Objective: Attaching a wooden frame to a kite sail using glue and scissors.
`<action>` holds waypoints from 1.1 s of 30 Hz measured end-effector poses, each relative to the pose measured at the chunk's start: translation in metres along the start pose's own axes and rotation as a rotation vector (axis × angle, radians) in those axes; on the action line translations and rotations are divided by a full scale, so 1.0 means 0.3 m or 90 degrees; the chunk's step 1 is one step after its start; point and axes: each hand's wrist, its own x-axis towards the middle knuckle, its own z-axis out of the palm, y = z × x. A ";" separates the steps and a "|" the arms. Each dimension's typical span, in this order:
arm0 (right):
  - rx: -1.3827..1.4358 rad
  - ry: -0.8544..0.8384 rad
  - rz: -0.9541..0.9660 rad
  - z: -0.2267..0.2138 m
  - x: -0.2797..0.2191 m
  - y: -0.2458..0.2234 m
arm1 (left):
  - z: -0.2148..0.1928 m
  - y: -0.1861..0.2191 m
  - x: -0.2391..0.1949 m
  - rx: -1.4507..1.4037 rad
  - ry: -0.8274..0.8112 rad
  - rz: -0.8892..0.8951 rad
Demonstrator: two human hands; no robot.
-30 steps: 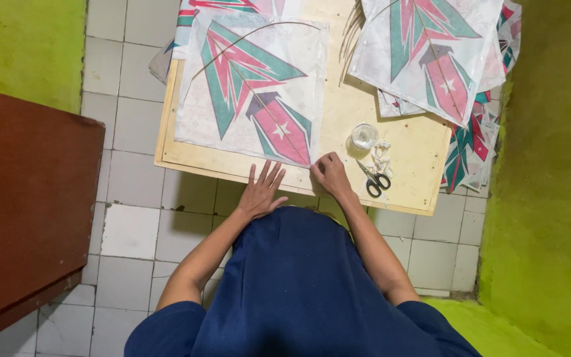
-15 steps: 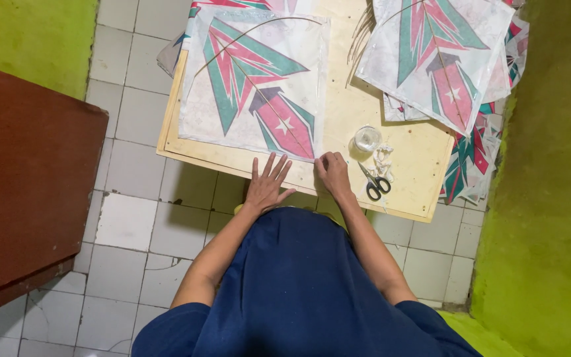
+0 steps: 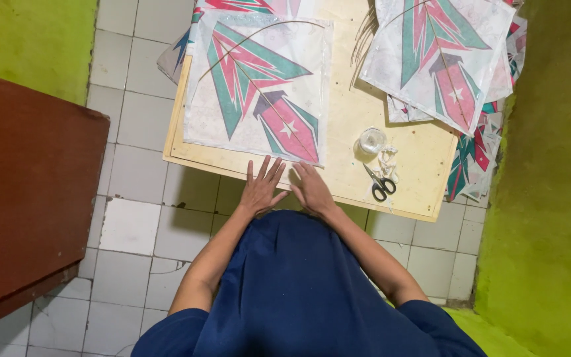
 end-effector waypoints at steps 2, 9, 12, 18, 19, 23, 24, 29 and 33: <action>-0.020 -0.014 -0.008 0.017 0.024 -0.057 | -0.016 -0.022 0.002 0.009 -0.018 0.001; -0.083 -0.007 0.044 0.111 0.082 -0.117 | -0.038 -0.098 0.004 0.037 -0.034 0.043; -0.159 0.066 0.025 0.197 0.056 -0.050 | -0.059 -0.135 -0.010 0.018 -0.015 0.066; -0.237 0.130 0.036 0.140 0.011 0.011 | -0.091 -0.307 -0.037 -0.002 -0.014 0.083; -0.241 0.127 0.040 0.144 -0.016 0.025 | -0.082 -0.325 -0.073 -0.007 -0.013 0.086; -0.265 0.133 0.087 0.131 -0.030 0.047 | -0.080 -0.465 -0.096 0.054 -0.004 0.095; -0.268 0.137 0.089 0.126 -0.037 0.038 | -0.081 -0.488 -0.120 0.039 0.014 0.088; -0.260 0.256 0.091 0.154 -0.024 0.092 | -0.097 -0.595 -0.131 0.024 0.069 0.099; -0.216 0.430 0.106 0.168 0.053 0.093 | -0.114 -0.672 -0.196 0.008 0.109 0.097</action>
